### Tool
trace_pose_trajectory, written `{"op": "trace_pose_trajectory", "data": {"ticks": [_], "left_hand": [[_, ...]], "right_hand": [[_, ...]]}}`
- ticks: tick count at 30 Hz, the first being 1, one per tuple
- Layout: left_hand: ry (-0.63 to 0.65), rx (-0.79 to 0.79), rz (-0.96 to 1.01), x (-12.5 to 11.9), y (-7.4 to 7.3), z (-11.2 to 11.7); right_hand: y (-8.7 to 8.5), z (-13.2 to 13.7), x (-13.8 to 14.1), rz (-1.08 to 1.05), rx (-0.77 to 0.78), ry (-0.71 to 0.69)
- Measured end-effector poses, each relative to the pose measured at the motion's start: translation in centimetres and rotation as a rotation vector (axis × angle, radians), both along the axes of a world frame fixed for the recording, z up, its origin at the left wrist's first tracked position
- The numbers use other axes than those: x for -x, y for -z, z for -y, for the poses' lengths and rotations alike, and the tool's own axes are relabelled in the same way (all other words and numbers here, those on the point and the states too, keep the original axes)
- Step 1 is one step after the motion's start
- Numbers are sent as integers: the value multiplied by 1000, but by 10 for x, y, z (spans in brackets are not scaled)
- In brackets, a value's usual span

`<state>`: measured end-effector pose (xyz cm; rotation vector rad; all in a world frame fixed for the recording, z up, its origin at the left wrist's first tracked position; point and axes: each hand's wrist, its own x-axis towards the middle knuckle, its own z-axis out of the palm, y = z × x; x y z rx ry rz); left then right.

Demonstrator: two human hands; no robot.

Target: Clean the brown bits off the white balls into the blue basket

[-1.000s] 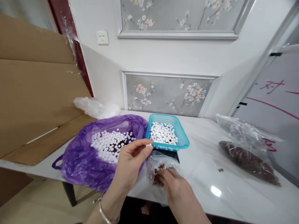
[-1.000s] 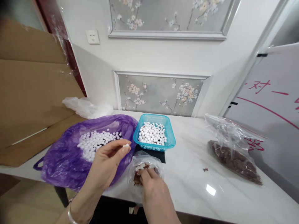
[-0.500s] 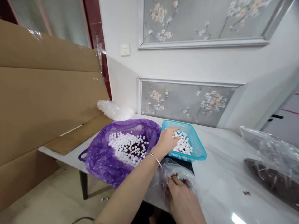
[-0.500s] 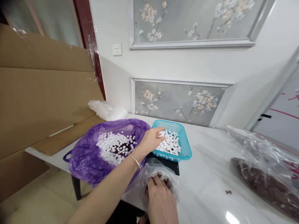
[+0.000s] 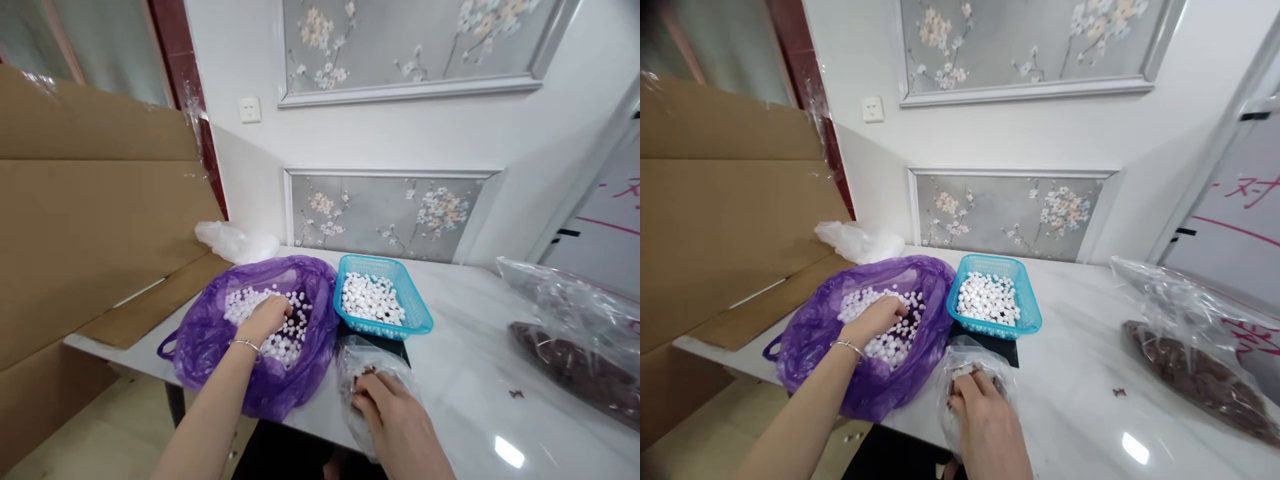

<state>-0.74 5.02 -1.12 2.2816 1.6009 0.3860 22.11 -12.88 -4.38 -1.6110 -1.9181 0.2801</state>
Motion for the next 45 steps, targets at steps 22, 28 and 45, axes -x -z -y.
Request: {"op": "trace_pose_trajectory", "data": {"ticks": [22, 28, 45], "left_hand": [[-17, 770, 1536, -86, -12, 148], [-16, 807, 1580, -92, -10, 153], [4, 648, 1462, -92, -10, 159]], "right_hand": [[-12, 17, -20, -758, -45, 95], [-32, 25, -15, -805, -67, -10], [-30, 27, -3, -792, -285, -33]]}}
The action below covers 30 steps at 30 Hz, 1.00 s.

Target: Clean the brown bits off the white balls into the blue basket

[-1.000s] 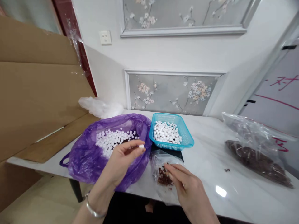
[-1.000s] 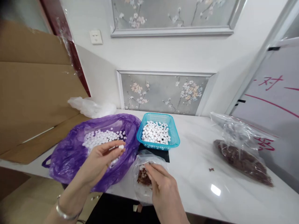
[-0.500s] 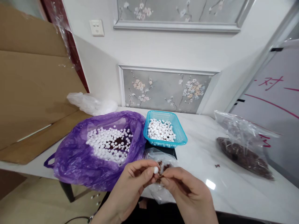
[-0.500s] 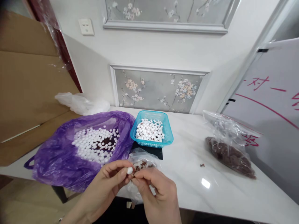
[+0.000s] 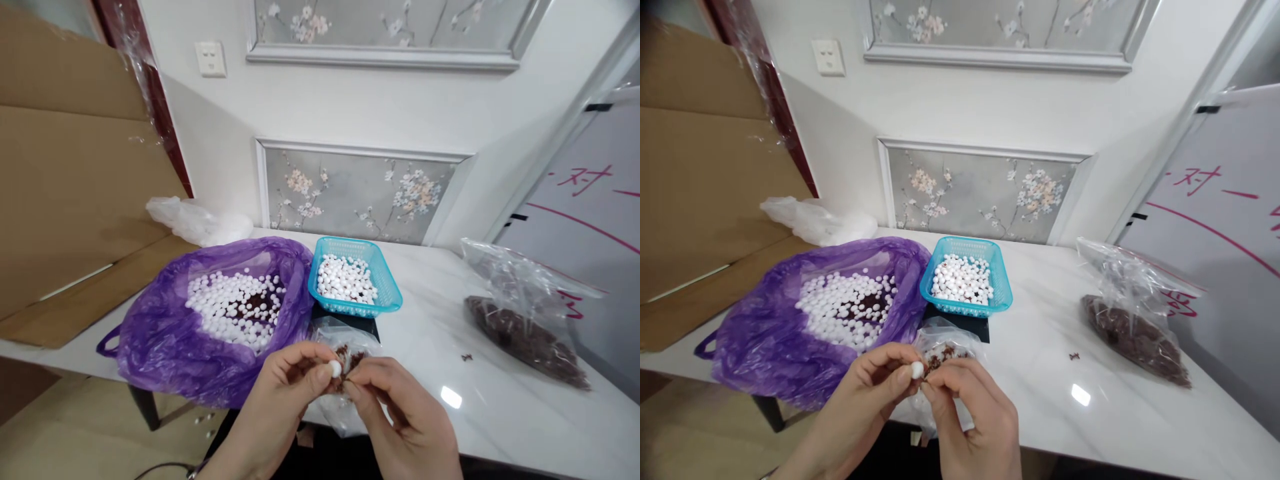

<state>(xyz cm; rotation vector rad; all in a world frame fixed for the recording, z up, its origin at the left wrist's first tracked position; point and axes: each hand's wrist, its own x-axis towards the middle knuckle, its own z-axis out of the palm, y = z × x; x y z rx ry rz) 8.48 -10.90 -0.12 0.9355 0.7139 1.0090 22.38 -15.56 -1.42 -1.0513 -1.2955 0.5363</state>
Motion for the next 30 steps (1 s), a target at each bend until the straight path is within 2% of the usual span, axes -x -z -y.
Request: {"op": "trace_pose_trajectory", "data": {"ticks": [12, 20, 25, 30], "left_hand": [[-22, -124, -124, 7, 3, 1], [-15, -182, -135, 8, 3, 2], [-28, -135, -122, 5, 5, 2], [-2, 43, 72, 1, 1, 4]], "right_hand": [[0, 0, 3, 28, 9, -2], [0, -1, 5, 9, 18, 7], [-2, -4, 6, -20, 18, 4], [-4, -5, 1, -160, 94, -80]]}}
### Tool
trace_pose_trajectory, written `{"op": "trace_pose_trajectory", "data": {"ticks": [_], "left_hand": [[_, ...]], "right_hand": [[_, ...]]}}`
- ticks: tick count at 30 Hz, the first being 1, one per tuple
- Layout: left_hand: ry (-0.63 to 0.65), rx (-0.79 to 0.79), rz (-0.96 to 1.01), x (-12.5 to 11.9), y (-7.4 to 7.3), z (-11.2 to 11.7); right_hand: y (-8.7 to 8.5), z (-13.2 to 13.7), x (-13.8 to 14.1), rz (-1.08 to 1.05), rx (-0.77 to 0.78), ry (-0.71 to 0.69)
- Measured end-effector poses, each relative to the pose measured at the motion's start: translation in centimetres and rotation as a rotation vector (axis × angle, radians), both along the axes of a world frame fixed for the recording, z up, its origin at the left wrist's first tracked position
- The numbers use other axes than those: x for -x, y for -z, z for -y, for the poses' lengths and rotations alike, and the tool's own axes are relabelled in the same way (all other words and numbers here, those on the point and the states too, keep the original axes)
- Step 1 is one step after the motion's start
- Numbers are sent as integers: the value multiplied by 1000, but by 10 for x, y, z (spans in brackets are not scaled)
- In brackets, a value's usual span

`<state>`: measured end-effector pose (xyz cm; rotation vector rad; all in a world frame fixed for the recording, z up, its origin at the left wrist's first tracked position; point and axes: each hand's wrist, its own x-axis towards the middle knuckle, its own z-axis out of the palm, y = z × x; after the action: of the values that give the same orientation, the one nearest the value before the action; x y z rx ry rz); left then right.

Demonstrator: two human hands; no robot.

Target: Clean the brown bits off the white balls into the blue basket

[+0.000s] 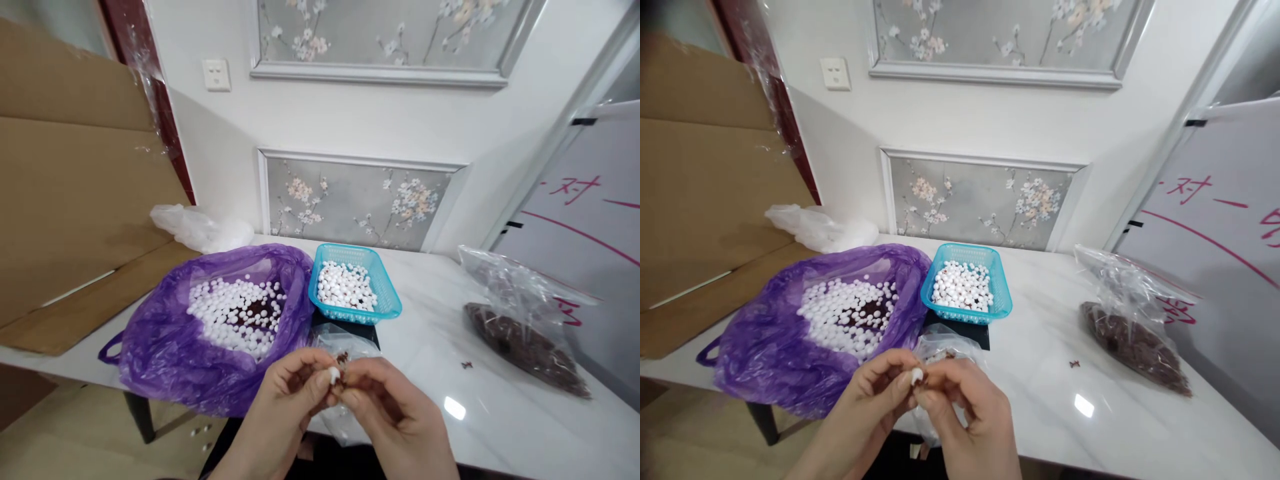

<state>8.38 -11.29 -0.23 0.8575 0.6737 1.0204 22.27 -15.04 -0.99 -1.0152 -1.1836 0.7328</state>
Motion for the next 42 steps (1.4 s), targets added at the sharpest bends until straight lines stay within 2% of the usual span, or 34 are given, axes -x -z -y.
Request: {"op": "trace_pose_trajectory", "data": {"ticks": [3, 6, 13, 16, 21, 27, 30, 33, 36, 42], "left_hand": [[19, 46, 63, 1, -2, 0], [-11, -6, 60, 3, -1, -1], [-111, -35, -47, 4, 5, -2], [-168, -56, -38, 7, 4, -4], [-210, -131, -73, 13, 3, -10], [-225, -102, -125, 4, -1, -23], [-228, -110, -127, 0, -2, -31], [-244, -183, -155, -3, -4, -41], [-275, -292, -172, -10, -10, -62], [-255, -441, -226, -46, -22, -114]], "right_hand": [[-1, 4, -8, -48, 53, 87], [1, 6, -16, -4, 36, 176], [5, 6, -20, 126, -78, 181], [9, 7, -30, 258, -68, 201], [18, 9, -42, 499, 61, 233], [28, -10, -13, 1075, 299, 86], [37, -22, 0, 1231, 351, 121], [43, -30, 3, 1231, 344, 119], [43, -33, 1, 1187, 319, 87], [37, -31, 1, 1102, 230, 57]]}}
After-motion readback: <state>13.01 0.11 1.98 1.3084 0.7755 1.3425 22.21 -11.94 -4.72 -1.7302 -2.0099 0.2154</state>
